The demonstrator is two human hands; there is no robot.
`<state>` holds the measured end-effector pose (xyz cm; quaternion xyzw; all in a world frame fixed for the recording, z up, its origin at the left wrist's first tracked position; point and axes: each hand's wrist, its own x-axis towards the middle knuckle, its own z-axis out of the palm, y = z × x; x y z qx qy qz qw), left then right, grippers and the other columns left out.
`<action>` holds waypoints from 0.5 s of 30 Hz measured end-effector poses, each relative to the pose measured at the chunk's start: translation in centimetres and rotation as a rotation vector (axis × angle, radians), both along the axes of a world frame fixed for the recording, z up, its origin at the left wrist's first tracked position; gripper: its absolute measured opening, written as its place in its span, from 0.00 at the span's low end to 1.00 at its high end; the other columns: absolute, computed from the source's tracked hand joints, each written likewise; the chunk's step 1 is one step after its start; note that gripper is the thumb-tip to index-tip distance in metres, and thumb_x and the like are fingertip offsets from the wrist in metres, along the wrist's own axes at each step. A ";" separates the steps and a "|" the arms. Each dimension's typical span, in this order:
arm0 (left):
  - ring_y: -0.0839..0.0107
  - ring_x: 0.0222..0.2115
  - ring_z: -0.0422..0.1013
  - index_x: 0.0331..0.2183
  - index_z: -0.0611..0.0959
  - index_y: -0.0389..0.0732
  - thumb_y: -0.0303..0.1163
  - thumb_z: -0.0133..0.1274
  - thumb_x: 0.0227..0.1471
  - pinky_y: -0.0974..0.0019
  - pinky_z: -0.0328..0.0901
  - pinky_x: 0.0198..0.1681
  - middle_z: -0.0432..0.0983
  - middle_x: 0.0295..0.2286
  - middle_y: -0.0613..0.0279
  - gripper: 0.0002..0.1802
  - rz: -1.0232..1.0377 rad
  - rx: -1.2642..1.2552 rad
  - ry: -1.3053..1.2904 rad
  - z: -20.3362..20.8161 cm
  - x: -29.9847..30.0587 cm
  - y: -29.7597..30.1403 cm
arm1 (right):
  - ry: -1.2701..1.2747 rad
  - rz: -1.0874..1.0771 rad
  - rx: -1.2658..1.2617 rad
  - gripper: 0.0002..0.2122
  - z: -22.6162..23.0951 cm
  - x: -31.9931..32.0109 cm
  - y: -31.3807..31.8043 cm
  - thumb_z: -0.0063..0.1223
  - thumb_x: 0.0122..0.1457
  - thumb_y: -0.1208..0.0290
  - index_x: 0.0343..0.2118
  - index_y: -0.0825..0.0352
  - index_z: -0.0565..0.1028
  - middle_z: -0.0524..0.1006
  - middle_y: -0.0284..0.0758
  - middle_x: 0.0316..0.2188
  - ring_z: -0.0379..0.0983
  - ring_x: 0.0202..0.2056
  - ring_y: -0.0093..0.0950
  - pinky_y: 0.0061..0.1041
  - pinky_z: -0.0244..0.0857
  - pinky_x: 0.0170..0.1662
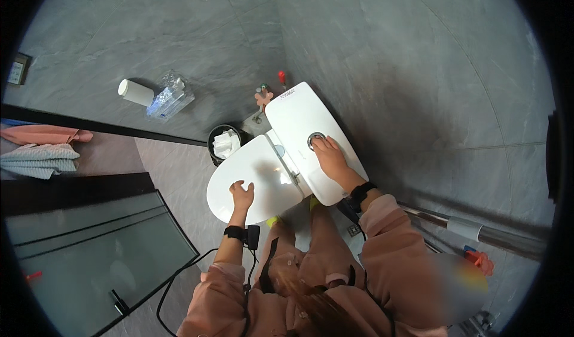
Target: The person opens the toilet tank lid, removes a black rubber seal, and reinserts it into the tank. They then close the lid and repeat the process of opening the tank and handling the seal.
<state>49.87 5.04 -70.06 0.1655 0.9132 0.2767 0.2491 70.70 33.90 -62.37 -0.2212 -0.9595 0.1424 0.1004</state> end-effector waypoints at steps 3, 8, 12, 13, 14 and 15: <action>0.37 0.58 0.51 0.46 0.71 0.28 0.42 0.59 0.49 0.48 0.55 0.59 0.60 0.50 0.25 0.31 -0.049 0.024 -0.012 2.2 2.2 2.8 | -0.080 0.020 0.053 0.14 -0.3 -0.1 0.1 0.43 0.58 0.75 0.46 0.68 0.75 0.71 0.34 0.49 0.65 0.54 0.29 0.33 0.51 0.62; 0.39 0.55 0.53 0.47 0.70 0.28 0.41 0.59 0.49 0.50 0.59 0.56 0.59 0.49 0.28 0.30 -0.118 0.028 0.076 4.9 4.4 4.3 | -0.090 0.009 0.033 0.14 -0.7 -0.5 0.1 0.44 0.58 0.75 0.45 0.67 0.75 0.70 0.34 0.49 0.64 0.54 0.28 0.34 0.50 0.63; 0.41 0.54 0.55 0.47 0.71 0.28 0.41 0.59 0.49 0.52 0.60 0.54 0.58 0.50 0.29 0.30 -0.116 0.015 0.094 6.2 4.0 3.3 | -0.130 0.012 0.098 0.14 -1.1 -0.5 -0.1 0.43 0.58 0.74 0.45 0.67 0.76 0.70 0.33 0.49 0.64 0.54 0.28 0.34 0.50 0.63; 0.37 0.56 0.52 0.47 0.70 0.28 0.41 0.59 0.50 0.50 0.58 0.56 0.56 0.51 0.26 0.31 -0.133 -0.001 0.059 6.6 3.6 2.8 | -0.129 0.004 0.082 0.14 -1.1 -0.6 -0.1 0.43 0.58 0.74 0.45 0.68 0.76 0.70 0.33 0.49 0.64 0.54 0.28 0.34 0.50 0.63; 0.34 0.58 0.49 0.48 0.69 0.29 0.42 0.58 0.50 0.48 0.57 0.58 0.53 0.53 0.23 0.31 -0.147 -0.034 0.031 6.9 3.2 2.5 | -0.109 -0.011 0.073 0.14 -1.1 -0.6 -0.2 0.44 0.58 0.73 0.45 0.67 0.76 0.70 0.33 0.49 0.64 0.54 0.28 0.34 0.50 0.63; 0.34 0.58 0.49 0.48 0.69 0.29 0.42 0.58 0.50 0.49 0.57 0.58 0.52 0.53 0.23 0.32 -0.146 -0.027 0.033 7.2 3.0 2.3 | -0.106 -0.021 0.078 0.14 -1.1 -0.7 -0.3 0.44 0.58 0.73 0.45 0.67 0.76 0.70 0.33 0.48 0.64 0.55 0.28 0.34 0.50 0.63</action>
